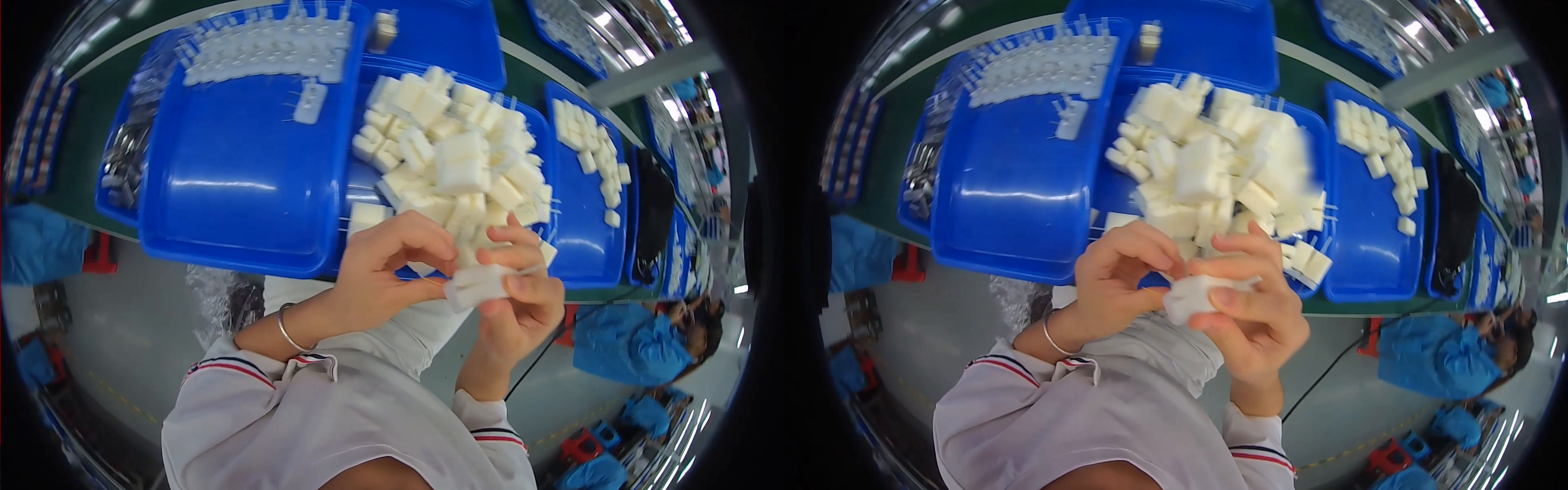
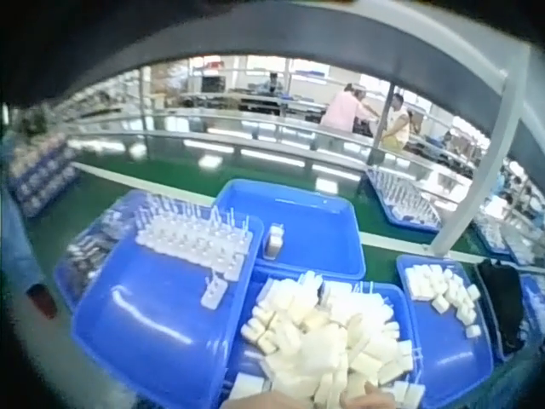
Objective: The person assembles small plastic cubes and plastic housings with plastic pins by hand at a workstation.
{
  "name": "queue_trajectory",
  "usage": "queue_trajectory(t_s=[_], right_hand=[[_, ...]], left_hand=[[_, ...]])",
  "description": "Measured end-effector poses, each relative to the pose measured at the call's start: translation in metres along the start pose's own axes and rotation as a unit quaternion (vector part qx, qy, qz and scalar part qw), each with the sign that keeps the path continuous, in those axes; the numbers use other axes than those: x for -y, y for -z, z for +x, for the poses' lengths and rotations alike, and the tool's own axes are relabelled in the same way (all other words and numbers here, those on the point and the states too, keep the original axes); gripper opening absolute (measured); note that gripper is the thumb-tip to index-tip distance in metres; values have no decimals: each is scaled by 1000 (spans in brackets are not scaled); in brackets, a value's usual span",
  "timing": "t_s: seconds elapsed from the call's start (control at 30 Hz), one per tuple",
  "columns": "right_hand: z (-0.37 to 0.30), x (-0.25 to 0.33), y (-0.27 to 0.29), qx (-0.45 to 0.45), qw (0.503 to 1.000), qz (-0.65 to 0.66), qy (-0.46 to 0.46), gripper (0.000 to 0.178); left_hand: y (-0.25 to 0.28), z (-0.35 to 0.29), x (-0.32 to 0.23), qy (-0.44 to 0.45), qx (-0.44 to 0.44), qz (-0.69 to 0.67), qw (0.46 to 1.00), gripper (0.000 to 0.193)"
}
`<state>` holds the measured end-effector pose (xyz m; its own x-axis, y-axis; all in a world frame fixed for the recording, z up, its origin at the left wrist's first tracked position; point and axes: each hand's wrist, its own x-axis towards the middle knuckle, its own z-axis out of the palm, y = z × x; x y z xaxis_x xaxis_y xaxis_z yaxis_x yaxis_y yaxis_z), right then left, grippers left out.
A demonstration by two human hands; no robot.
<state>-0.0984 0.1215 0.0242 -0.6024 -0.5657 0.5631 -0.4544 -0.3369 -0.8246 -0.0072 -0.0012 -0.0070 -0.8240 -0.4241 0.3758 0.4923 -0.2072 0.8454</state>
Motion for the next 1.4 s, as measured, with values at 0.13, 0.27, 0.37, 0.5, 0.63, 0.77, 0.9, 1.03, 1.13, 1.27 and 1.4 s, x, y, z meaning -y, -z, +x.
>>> queue_trajectory(t_s=[0.13,0.27,0.37,0.5,0.63,0.77,0.9,1.03,1.13,1.27,1.4], right_hand=[[12,6,6,-16,998,51,-14,27],[35,2,27,-127,992,13,-9,23],[51,-10,40,-95,979,-101,-151,25],[58,-37,33,-87,963,-251,-41,17],[62,-34,41,-13,908,-411,82,20],[69,-41,80,-34,946,-322,6,16],[76,-60,162,-162,863,-475,-63,18],[49,-86,241,-102,628,-741,-214,34],[41,-99,263,-87,694,-671,-248,31],[38,-76,250,-92,746,-622,-219,30],[48,-26,144,-113,947,-222,-204,29]], left_hand=[[11,14,-34,-3,-2,134,991,41],[54,32,-66,15,-63,450,891,32],[90,48,-68,54,-51,587,806,28],[114,62,-50,-20,1,712,702,30],[115,67,-42,12,37,715,698,27],[120,67,-43,19,0,709,705,24],[111,63,-60,17,-80,644,761,25],[99,47,-86,-71,-59,508,857,22],[86,27,-89,-94,-64,398,910,25],[46,18,-79,-84,-81,232,966,26],[24,10,-54,-28,-29,142,989,23]])
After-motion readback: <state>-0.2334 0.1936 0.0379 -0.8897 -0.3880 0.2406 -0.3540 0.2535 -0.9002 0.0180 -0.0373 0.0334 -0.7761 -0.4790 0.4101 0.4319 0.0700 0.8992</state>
